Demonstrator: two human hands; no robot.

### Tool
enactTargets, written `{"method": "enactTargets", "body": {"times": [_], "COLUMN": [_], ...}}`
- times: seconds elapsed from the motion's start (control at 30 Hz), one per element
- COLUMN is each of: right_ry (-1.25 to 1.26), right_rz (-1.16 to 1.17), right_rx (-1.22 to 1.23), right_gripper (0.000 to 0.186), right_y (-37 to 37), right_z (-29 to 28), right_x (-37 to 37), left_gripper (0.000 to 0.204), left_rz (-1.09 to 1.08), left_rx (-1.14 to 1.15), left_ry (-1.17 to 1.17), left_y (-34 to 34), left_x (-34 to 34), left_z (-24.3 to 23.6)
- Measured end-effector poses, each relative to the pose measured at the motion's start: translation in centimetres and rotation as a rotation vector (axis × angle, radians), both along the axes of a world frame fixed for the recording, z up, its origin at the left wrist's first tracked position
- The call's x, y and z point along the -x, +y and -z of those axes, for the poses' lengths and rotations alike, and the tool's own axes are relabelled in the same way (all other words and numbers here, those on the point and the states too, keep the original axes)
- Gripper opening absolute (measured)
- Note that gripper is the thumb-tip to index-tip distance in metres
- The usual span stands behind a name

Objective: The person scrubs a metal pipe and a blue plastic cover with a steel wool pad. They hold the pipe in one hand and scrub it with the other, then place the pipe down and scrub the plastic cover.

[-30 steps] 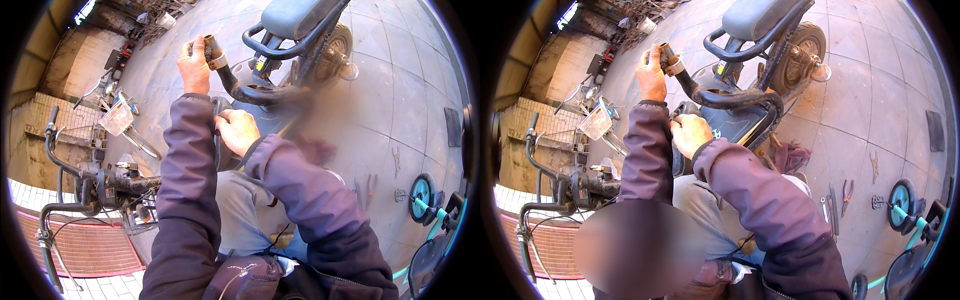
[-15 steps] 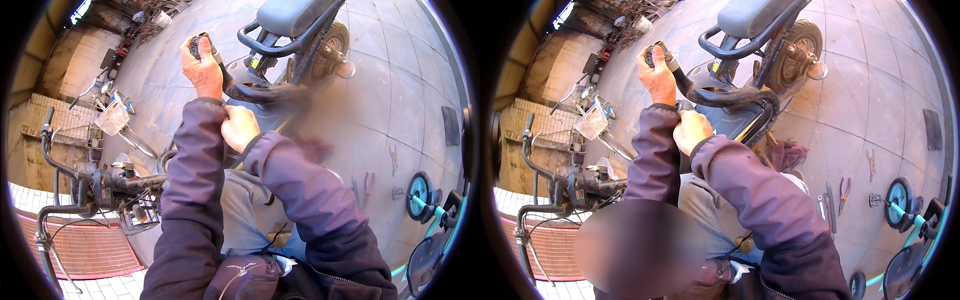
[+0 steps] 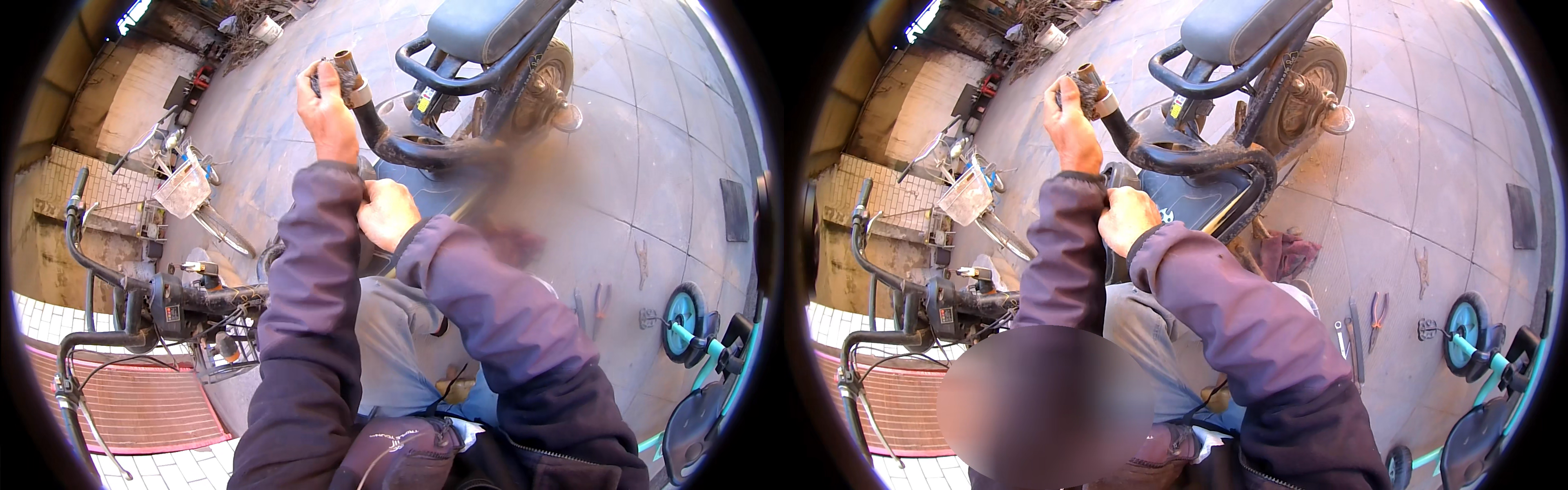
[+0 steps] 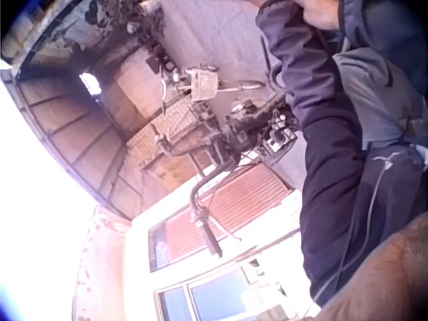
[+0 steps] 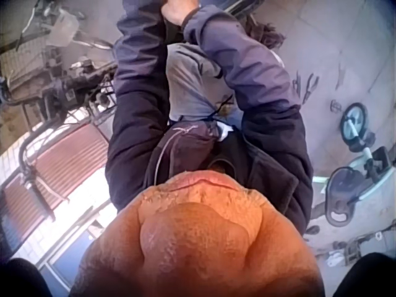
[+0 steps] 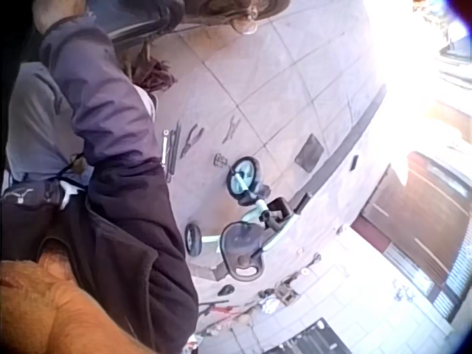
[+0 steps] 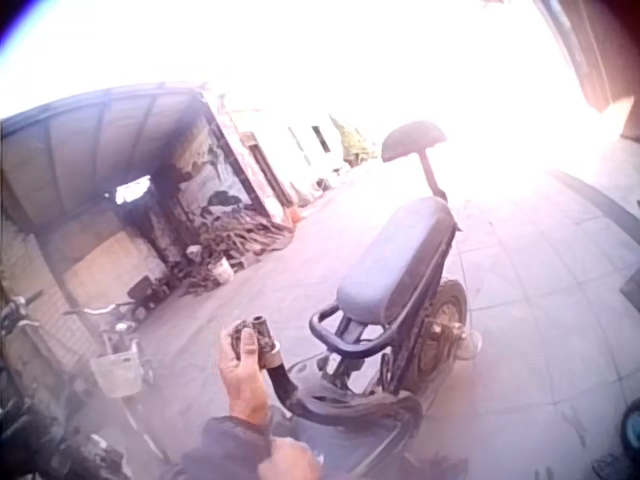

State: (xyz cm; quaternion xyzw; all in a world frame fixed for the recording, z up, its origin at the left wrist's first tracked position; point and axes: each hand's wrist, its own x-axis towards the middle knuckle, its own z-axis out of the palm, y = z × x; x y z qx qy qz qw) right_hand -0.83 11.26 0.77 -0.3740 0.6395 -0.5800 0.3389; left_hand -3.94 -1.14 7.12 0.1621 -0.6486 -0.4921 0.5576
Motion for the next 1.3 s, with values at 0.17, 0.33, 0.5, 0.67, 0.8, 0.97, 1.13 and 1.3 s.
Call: {"method": "enactTargets", "body": {"times": [0.17,0.33,0.5,0.67,0.8,0.97,1.13,1.3], "right_ry": [0.074,0.134,0.075,0.117,0.168,0.17,0.133,0.211], "right_rz": [0.023,0.093,-0.018,-0.001,0.032,0.058,-0.006,0.006], "right_rx": [-0.069,-0.008,-0.003,-0.03,-0.085,-0.015,-0.001,-0.079], "right_gripper": [0.028,0.025,0.024,0.023,0.022,0.021,0.021,0.02], "right_y": [0.7,1.0,1.2,0.7,1.4,1.8,1.2,1.1], "right_z": [-0.4,-0.4,-1.1,-0.1,-0.2,-0.7,-0.8,0.1], "right_x": [0.0,0.7,0.0,-0.2,0.2,0.6,-0.3,0.2], "left_gripper": [0.022,0.022,0.023,0.023,0.021,0.025,0.028,0.021], "left_rz": [-0.189,-0.281,-0.093,-0.018,-0.292,-0.451,-0.235,-0.138], "left_rx": [0.285,0.113,-0.153,0.016,0.274,0.245,0.052,0.164], "left_ry": [-0.026,-0.012,-0.081,0.03,-0.079,-0.179,-0.183,-0.021], "left_y": [-0.6,-1.4,-2.7,-0.2,-0.8,-2.5,-5.2,-0.4], "left_x": [0.6,2.0,0.9,0.2,1.1,1.8,1.2,0.4], "left_z": [1.5,0.3,-1.4,0.1,1.5,0.7,-0.6,1.2]}}
